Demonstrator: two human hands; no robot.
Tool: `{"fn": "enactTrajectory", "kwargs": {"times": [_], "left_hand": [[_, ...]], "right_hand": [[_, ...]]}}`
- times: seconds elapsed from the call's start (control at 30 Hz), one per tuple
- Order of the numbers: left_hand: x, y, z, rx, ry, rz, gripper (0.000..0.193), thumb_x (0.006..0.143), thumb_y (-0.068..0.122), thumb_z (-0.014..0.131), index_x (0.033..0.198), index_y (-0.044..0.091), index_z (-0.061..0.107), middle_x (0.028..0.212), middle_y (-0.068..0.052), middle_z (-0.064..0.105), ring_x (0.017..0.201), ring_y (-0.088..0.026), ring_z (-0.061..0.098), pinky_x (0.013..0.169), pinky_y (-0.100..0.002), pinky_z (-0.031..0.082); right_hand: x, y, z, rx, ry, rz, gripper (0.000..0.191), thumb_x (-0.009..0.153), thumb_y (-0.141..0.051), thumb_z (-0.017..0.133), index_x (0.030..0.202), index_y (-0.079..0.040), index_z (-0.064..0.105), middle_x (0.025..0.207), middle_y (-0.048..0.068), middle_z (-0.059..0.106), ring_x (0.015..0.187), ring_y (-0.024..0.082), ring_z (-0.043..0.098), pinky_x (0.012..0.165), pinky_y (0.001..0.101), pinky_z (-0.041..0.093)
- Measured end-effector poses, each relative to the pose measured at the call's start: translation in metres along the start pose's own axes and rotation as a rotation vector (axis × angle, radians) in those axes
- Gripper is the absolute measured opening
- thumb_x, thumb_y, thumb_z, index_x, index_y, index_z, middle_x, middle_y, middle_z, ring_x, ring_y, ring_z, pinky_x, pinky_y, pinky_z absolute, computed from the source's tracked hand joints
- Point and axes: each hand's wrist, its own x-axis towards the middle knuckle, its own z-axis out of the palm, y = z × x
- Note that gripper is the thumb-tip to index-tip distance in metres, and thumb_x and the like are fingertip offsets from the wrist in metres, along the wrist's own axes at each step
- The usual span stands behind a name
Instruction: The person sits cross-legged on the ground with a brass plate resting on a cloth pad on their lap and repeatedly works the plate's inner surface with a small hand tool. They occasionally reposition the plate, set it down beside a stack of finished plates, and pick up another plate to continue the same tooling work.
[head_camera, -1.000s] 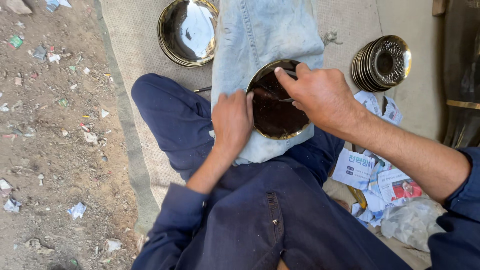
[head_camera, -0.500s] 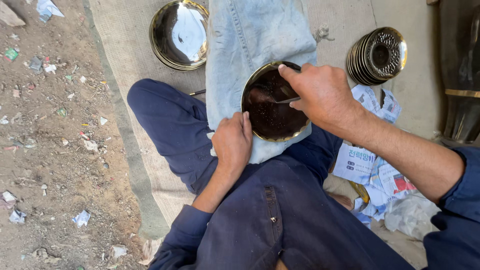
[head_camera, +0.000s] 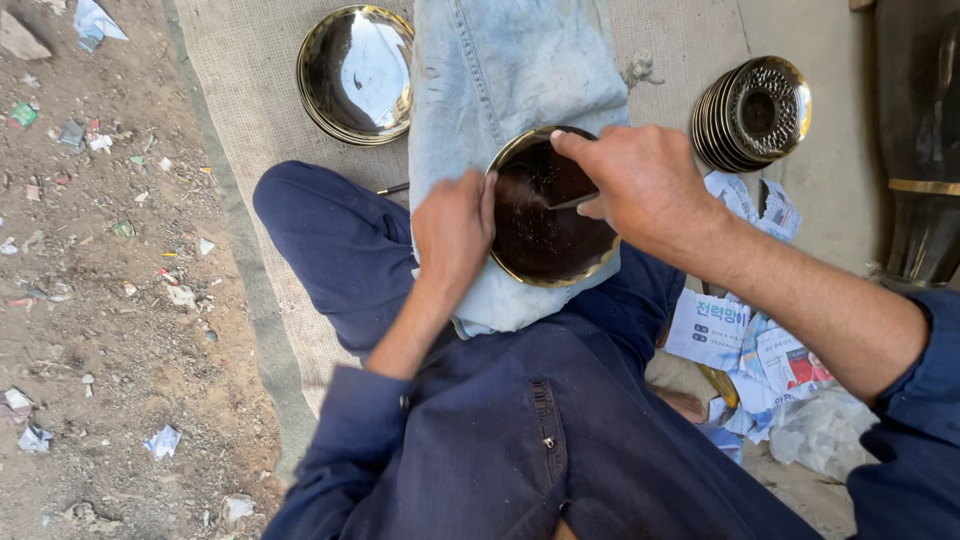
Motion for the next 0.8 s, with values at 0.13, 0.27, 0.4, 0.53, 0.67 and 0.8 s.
{"fn": "enactTrajectory", "kwargs": {"times": [0.13,0.27,0.4,0.53,0.67,0.8], "left_hand": [[-0.047,0.021,-0.009,-0.022,-0.028,-0.201,0.031,0.103,0.027,0.060,0.081,0.006,0.060,0.065,-0.019,0.059,0.060,-0.041,0.059,0.056,-0.054,0.046],[-0.049,0.019,-0.013,0.033,-0.062,-0.181,0.029,0.102,0.027,0.059,0.081,0.007,0.060,0.066,-0.018,0.061,0.060,-0.040,0.060,0.056,-0.053,0.047],[-0.003,0.003,-0.004,0.010,-0.031,0.019,0.028,0.105,0.026,0.058,0.088,0.004,0.059,0.066,-0.017,0.061,0.064,-0.041,0.061,0.056,-0.054,0.046],[0.039,-0.005,0.005,0.008,-0.096,0.155,0.028,0.103,0.029,0.061,0.087,0.006,0.060,0.065,-0.018,0.062,0.064,-0.041,0.062,0.055,-0.055,0.046],[0.006,0.004,-0.001,0.025,-0.059,-0.054,0.030,0.104,0.031,0.059,0.085,0.007,0.061,0.064,-0.019,0.062,0.061,-0.043,0.062,0.054,-0.055,0.045],[-0.049,0.023,-0.007,0.025,-0.056,-0.260,0.034,0.104,0.031,0.057,0.081,0.006,0.061,0.063,-0.020,0.062,0.057,-0.042,0.062,0.052,-0.055,0.045]], "right_hand": [[-0.004,-0.002,0.001,0.004,-0.039,0.076,0.077,0.068,-0.030,0.090,0.139,-0.017,0.063,0.084,0.015,0.070,0.075,0.035,0.072,0.061,0.0463,0.056],[-0.004,-0.008,-0.005,-0.038,-0.017,-0.015,0.080,0.067,-0.027,0.089,0.141,-0.011,0.061,0.089,0.017,0.068,0.073,0.035,0.072,0.059,0.0446,0.057],[0.002,-0.013,-0.009,-0.052,-0.050,-0.107,0.077,0.069,-0.021,0.087,0.141,-0.010,0.061,0.090,0.016,0.067,0.073,0.033,0.073,0.058,0.0430,0.058],[0.002,-0.011,-0.007,-0.052,-0.046,-0.062,0.074,0.068,-0.021,0.087,0.138,-0.011,0.062,0.089,0.015,0.069,0.076,0.034,0.073,0.062,0.0442,0.058],[-0.004,-0.003,-0.004,0.031,-0.015,0.034,0.076,0.069,-0.029,0.089,0.139,-0.015,0.062,0.087,0.014,0.069,0.079,0.034,0.072,0.066,0.0458,0.057],[-0.005,-0.001,-0.001,0.037,-0.076,0.115,0.079,0.069,-0.032,0.089,0.140,-0.016,0.060,0.087,0.016,0.070,0.076,0.036,0.072,0.063,0.0463,0.057]]}}
